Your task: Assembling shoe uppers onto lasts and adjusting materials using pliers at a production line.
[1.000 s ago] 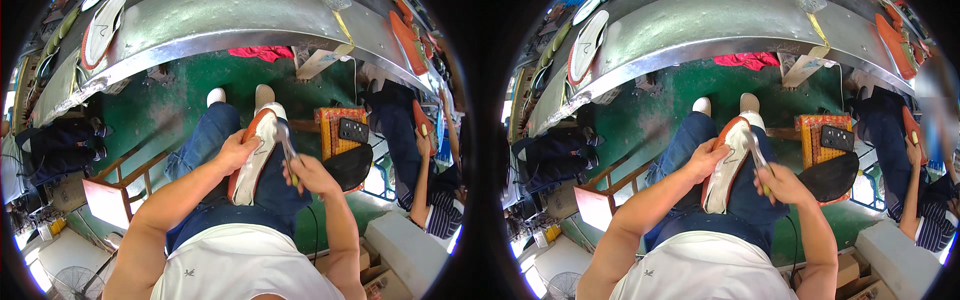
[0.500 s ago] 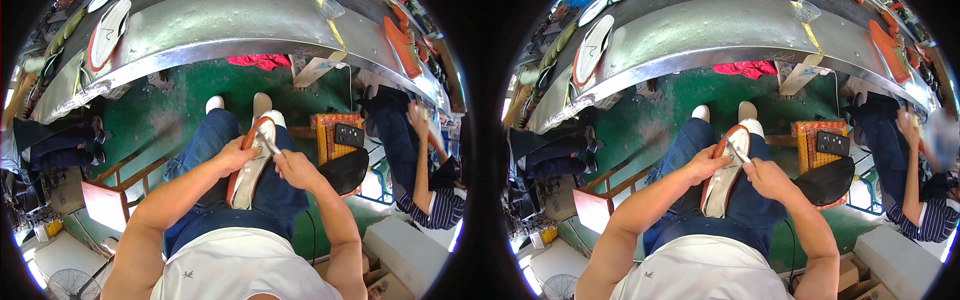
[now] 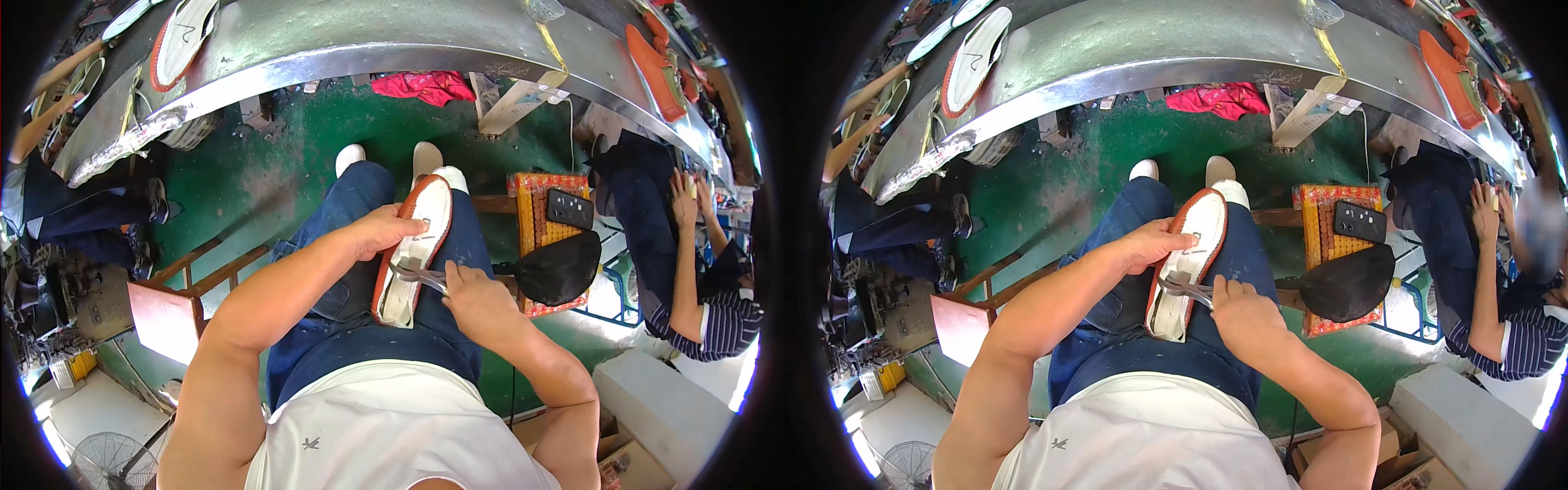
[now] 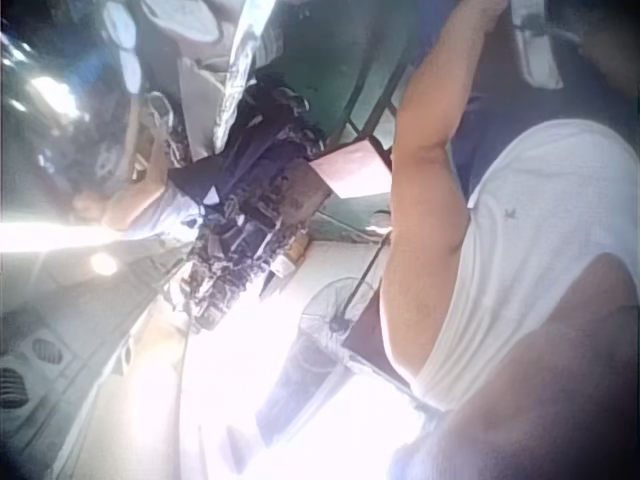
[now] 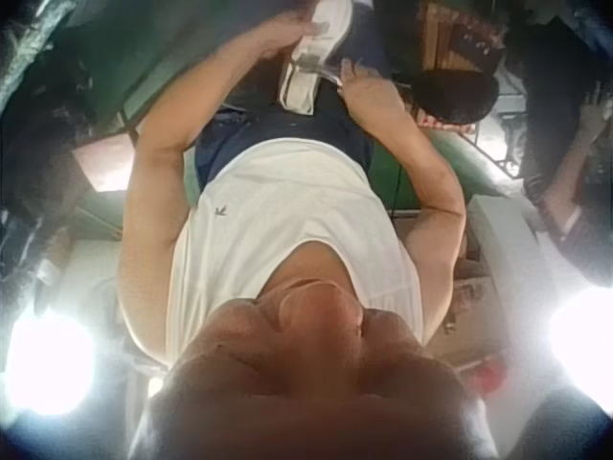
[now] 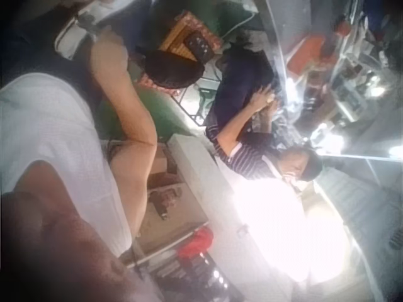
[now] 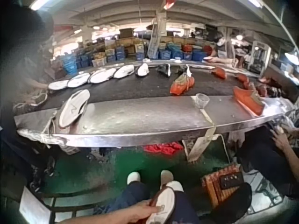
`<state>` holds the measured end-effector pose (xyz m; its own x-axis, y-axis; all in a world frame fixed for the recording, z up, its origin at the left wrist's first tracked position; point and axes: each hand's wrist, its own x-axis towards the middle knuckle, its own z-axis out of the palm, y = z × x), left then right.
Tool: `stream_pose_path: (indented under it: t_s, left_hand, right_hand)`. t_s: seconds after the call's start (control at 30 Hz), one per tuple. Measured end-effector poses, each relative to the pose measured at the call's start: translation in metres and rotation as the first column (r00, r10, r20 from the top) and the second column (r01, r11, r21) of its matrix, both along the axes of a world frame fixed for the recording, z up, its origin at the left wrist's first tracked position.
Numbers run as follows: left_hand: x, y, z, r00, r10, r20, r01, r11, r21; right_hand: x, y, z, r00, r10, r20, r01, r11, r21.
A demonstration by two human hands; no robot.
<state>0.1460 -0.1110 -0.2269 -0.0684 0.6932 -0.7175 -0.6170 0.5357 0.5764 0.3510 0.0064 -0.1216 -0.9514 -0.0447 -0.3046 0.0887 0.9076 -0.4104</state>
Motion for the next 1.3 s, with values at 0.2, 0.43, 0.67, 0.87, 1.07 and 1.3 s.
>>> stream_pose_path:
  t_s: [0.2,0.43,0.67,0.87,1.07,1.3]
  left_hand:
    - [-0.001,-0.007,0.012,0.997,0.074,0.001,-0.074,0.997,0.003]
    - [0.031,-0.017,0.012,0.97,0.067,-0.233,-0.024,0.982,0.185]
    - [0.06,-0.036,0.0,0.96,0.275,-0.053,-0.247,0.919,0.307]
    - [0.072,-0.029,-0.01,0.889,0.331,-0.315,-0.241,0.925,0.294]
    - [0.088,-0.081,-0.028,0.885,0.192,-0.424,-0.07,0.955,0.287]
    - [0.105,-0.075,-0.029,0.795,0.256,-0.551,-0.128,0.957,0.261]
  right_hand:
    - [0.012,-0.003,-0.054,0.993,-0.117,0.003,0.116,0.986,-0.12]
    - [0.038,-0.006,-0.036,0.847,-0.38,0.372,0.495,0.818,-0.293]
    - [0.062,-0.031,-0.042,0.95,-0.309,0.051,0.31,0.95,-0.021]
    - [0.065,-0.028,-0.036,0.97,-0.226,0.089,0.216,0.971,0.105]
    - [0.059,0.022,-0.073,0.629,-0.038,0.776,0.76,0.239,-0.604]
    - [0.052,0.033,-0.029,0.64,-0.018,0.768,0.713,0.389,-0.584]
